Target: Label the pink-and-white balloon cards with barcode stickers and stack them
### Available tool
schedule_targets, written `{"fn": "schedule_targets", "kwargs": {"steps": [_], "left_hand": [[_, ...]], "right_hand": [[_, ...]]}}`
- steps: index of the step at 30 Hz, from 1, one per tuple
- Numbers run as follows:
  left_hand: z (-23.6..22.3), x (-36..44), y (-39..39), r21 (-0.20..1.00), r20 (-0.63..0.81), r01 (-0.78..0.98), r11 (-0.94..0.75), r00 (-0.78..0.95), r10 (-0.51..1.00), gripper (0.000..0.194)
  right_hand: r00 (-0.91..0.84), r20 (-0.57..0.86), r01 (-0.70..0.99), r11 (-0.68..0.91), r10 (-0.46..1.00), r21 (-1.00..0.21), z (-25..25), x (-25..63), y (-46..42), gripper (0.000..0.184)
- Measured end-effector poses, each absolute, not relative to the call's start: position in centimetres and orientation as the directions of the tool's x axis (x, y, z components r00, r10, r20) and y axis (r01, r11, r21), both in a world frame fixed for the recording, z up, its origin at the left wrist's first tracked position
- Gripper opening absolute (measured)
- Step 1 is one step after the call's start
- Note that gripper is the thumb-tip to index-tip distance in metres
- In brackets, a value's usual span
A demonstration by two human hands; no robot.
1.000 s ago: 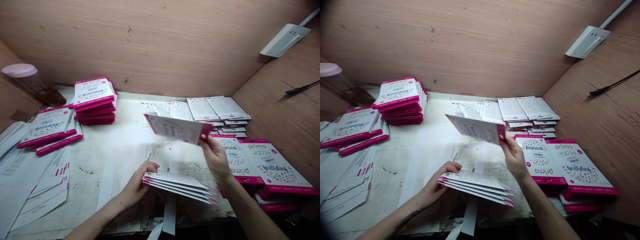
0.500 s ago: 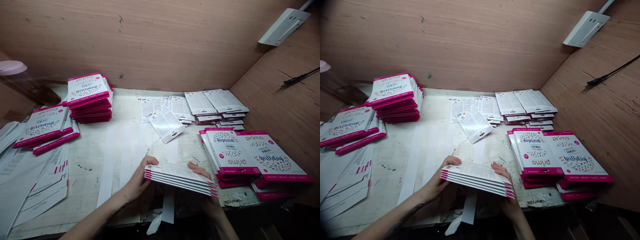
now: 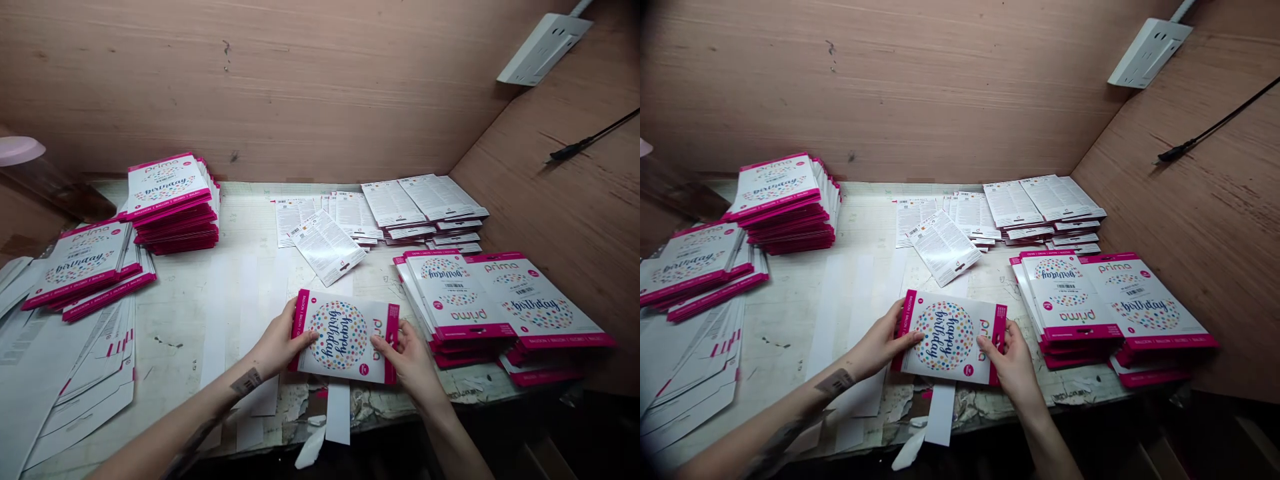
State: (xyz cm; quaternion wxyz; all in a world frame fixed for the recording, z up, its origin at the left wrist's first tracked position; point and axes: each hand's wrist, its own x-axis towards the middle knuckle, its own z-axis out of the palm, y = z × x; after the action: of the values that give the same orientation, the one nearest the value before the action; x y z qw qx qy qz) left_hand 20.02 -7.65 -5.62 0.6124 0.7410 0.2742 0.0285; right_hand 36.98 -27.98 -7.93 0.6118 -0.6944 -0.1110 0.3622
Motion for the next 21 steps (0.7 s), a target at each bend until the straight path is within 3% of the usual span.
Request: {"fn": "schedule_targets", "kwargs": {"steps": [3,5,8,11,14,17,21], "left_hand": [[-6.3,20.9,-7.2,0.754,-0.13,0.436,-0.491,0.832,0.54,0.086],[-6.4,21.5,-7.1,0.623,-0.037,0.341,-0.704,0.912,0.409,0.091],[-6.6,22.5,-7.0,0.561,-0.091,0.14,-0.816,0.99,0.107,0.091],[-7.2,23.3,-7.0,0.53,-0.139,0.107,-0.841,0.99,0.038,0.091],[-7.6,23.5,-7.0,0.49,-0.146,0.096,-0.867,0.989,0.027,0.091],[-7.7,23.6,-7.0,0.485,-0.138,0.09,-0.87,0.99,0.025,0.092],[-7.7,23.8,-6.9,0.483,-0.149,0.11,-0.869,0.988,0.043,0.093]], "right_hand": [[0.76,-0.364,-0.164,-0.383,0.538,-0.909,-9.7,37.9,-27.7,0.05],[0.799,-0.327,-0.026,-0.515,0.504,-0.857,-10.5,38.1,-27.7,0.048],[0.835,-0.256,0.18,-0.683,0.486,-0.708,-10.3,37.9,-27.7,0.044],[0.865,-0.049,0.42,-0.772,0.5,-0.478,-8.7,38.2,-27.4,0.047],[0.764,0.101,0.635,-0.715,0.637,-0.293,-7.3,39.8,-25.5,0.038],[0.545,0.048,0.803,-0.505,0.837,-0.317,-7.2,42.3,-21.7,0.021],[0.443,-0.011,0.835,-0.417,0.896,-0.358,-8.1,45.8,-16.2,0.038]]}}
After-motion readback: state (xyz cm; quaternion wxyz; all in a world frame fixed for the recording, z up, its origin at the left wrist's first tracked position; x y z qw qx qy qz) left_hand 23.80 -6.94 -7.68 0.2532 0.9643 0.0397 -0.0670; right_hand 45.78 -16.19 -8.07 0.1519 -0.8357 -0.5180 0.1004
